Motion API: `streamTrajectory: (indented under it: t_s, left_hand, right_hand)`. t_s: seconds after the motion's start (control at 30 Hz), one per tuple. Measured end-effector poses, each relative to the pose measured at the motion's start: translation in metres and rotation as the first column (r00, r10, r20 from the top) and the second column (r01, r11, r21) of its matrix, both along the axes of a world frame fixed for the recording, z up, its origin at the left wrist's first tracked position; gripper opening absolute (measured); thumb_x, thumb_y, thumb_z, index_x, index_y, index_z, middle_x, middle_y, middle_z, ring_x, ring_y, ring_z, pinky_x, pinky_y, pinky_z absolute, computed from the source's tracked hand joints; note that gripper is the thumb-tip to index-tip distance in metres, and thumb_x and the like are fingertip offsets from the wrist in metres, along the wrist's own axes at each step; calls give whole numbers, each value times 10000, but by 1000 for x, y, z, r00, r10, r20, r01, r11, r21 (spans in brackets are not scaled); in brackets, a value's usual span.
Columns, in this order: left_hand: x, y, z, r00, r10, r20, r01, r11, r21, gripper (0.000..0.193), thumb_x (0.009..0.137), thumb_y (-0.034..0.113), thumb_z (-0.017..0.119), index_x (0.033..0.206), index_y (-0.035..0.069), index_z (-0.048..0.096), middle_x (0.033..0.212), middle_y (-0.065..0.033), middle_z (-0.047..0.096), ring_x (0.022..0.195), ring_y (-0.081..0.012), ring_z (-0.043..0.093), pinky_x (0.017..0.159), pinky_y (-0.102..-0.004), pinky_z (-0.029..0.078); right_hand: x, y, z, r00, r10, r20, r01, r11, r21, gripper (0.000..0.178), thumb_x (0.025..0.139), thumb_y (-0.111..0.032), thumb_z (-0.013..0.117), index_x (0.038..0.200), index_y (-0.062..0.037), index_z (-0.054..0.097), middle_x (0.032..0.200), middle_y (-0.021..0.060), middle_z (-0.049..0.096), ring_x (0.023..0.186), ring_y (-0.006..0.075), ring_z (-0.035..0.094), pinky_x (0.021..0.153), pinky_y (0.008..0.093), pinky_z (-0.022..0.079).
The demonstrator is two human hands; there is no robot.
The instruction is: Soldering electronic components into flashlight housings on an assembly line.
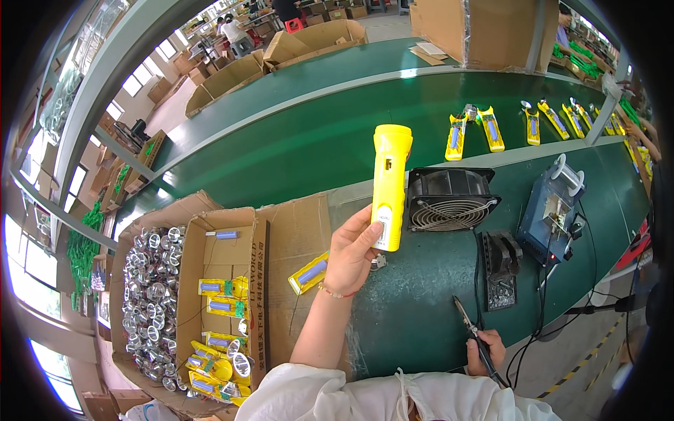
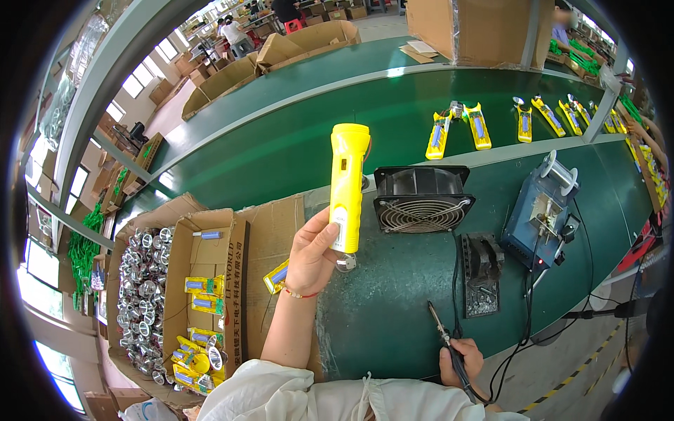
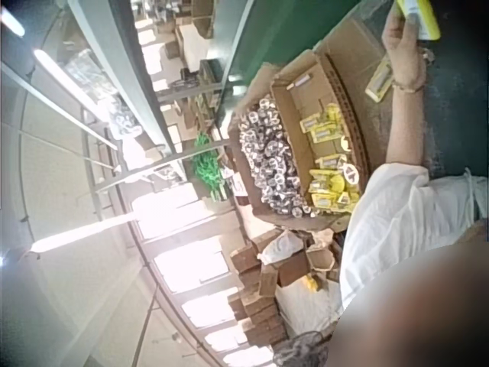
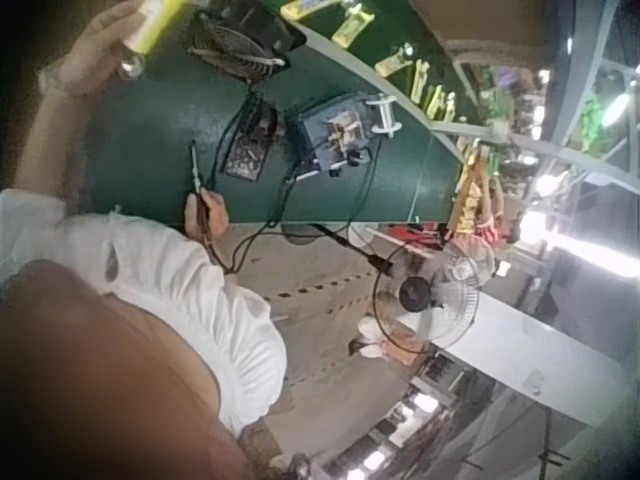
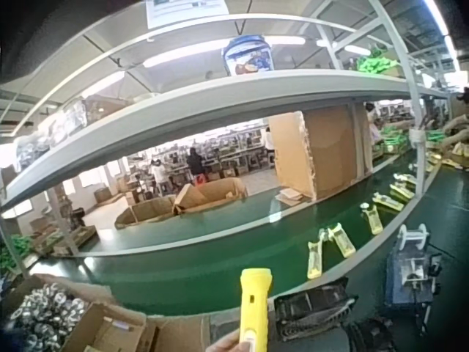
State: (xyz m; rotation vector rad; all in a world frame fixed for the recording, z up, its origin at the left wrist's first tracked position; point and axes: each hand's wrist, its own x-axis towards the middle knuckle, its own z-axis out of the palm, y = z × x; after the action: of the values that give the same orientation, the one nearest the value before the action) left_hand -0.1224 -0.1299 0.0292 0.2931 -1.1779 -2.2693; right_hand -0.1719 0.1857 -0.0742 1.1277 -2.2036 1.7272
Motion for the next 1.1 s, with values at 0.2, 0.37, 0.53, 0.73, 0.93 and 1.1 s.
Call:
streamTrajectory:
  t_s: [0.2, 0.37, 0.53, 0.73, 0.93, 1.1]
  left_hand:
    - [-3, -6, 0, 997, 54, 52, -51, 997, -64, 355, 860, 59, 542, 1200, -24, 481, 1082, -98, 586, 936, -148, 588, 800, -285, 491]
    - [-40, -94, 2, 670, 733, 116, -27, 181, -983, 404, 733, 139, 677, 1107, 19, 582, 839, -108, 622, 747, -159, 603, 667, -278, 481]
    - [-73, -192, 10, 304, 952, -46, 133, -90, -987, 301, 767, 200, 610, 1049, 95, 601, 806, -155, 598, 756, -323, 599, 645, -402, 490]
    - [-76, -211, -53, 260, 956, 139, 716, -94, -692, 189, 848, 155, 483, 976, 84, 603, 971, -88, 521, 791, -234, 626, 630, -331, 533]
    - [-56, -195, -36, 305, 929, 211, 672, -53, -738, 233, 809, 211, 581, 1024, 133, 622, 1045, -105, 525, 839, -288, 608, 716, -374, 510]
    - [0, -137, 24, 432, 759, 487, 445, 291, -847, 432, 695, 329, 698, 1041, 81, 625, 1011, -144, 609, 926, -305, 594, 790, -369, 482]
  right_hand:
    - [-1, -2, 7, 1000, 9, -18, -9, 1000, -1, 222, 715, -58, 655, 895, 9, 543, 698, 136, 584, 576, 238, 566, 533, 294, 449]
    - [-5, -4, 8, 1000, 6, 18, -7, 999, 48, 225, 710, -54, 657, 893, 8, 543, 700, 139, 583, 571, 242, 567, 527, 292, 449]
    - [2, -4, 2, 997, -72, 37, 71, 997, 29, 225, 701, -53, 654, 887, 6, 541, 703, 143, 577, 568, 239, 557, 535, 293, 440]
    - [5, 6, -4, 994, -83, 64, 83, 997, 6, 224, 691, -49, 650, 874, 1, 530, 687, 130, 563, 568, 211, 533, 545, 287, 419]
    - [0, 3, 2, 1000, -19, 22, 18, 999, 37, 157, 756, -32, 587, 887, 1, 507, 642, 109, 532, 534, 158, 523, 518, 251, 423]
    - [0, 1, -2, 993, 4, 119, 12, 991, -137, 205, 715, 25, 613, 901, 5, 531, 710, 145, 568, 582, 215, 544, 534, 287, 439]
